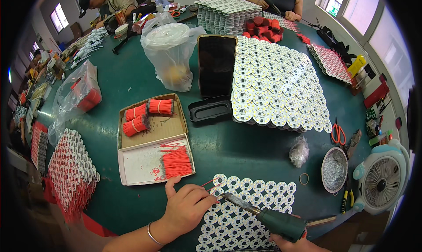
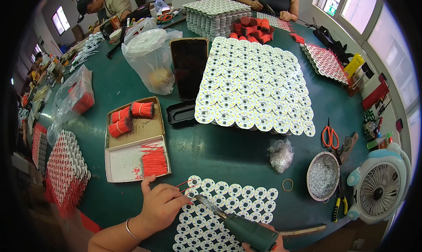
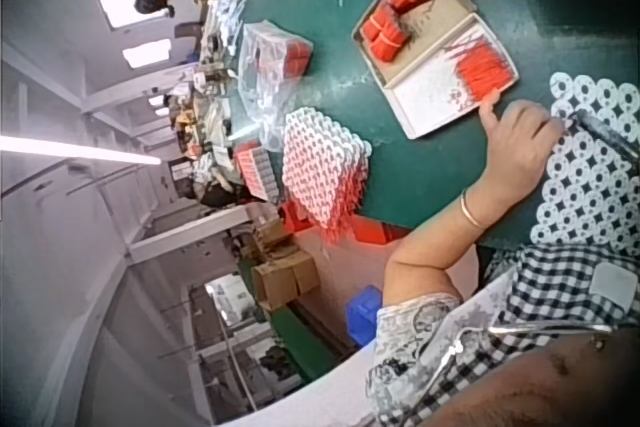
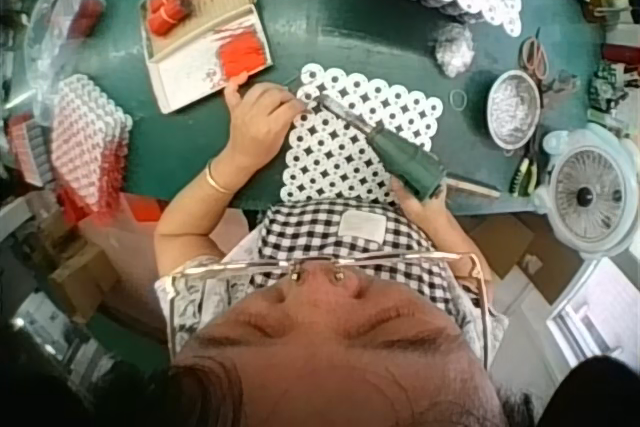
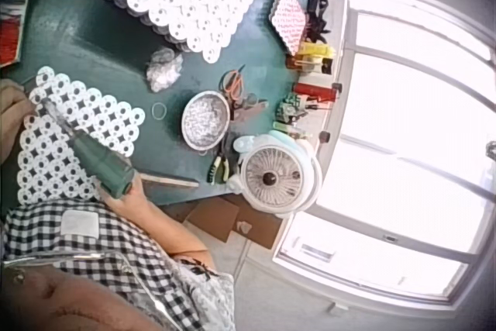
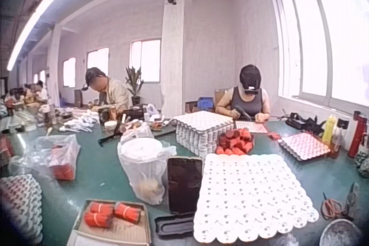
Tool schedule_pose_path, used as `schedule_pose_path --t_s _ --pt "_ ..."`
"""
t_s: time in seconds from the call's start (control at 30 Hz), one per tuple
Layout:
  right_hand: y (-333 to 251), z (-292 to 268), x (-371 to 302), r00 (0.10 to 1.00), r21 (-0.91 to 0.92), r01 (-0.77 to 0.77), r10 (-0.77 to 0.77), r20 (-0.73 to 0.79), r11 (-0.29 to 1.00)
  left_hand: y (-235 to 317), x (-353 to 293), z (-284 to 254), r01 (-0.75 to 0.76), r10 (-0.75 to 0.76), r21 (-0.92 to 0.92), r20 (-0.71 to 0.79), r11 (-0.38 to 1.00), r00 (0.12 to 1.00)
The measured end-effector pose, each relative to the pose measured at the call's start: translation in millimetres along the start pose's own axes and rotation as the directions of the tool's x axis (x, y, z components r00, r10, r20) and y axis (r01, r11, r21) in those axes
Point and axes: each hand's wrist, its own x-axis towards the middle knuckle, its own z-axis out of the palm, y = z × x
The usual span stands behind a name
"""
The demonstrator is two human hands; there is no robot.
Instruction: The person attaches red wires onto round LED circuit boards by placing the wires by hand and soldering them with a soldering iron.
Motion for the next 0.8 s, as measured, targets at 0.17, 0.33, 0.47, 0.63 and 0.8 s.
schedule_pose_path --t_s 0.17,0.33,0.47,0.63,0.8 --pt "-2.1 -6.7 -11.0 0.944 0.239 -0.326 0.328 0.032 0.915 -0.2 -0.7 0.0 -0.006 0.006 0.008 -0.004 1.0 1.0" --pt "-3.6 -5.3 -10.3 0.943 0.505 -0.251 0.327 -0.065 0.826 0.8 -2.8 -1.9 -0.003 0.003 -0.008 0.011 1.0 1.0" --pt "-0.3 -5.6 -9.8 0.979 0.335 -0.089 0.144 -0.143 0.938 10.4 -3.8 -17.2 0.08 -0.076 -0.076 0.06 0.994 0.995" --pt "-2.9 -7.7 -16.1 0.962 0.201 -0.27 0.271 0.022 0.942 13.8 -15.0 -18.9 0.002 -0.005 0.07 0.036 0.998 0.999" --pt "-1.2 -4.5 -18.7 0.968 0.208 -0.248 0.249 0.023 0.946 13.4 -20.8 -13.2 -0.014 0.017 0.147 -0.022 0.989 1.0"
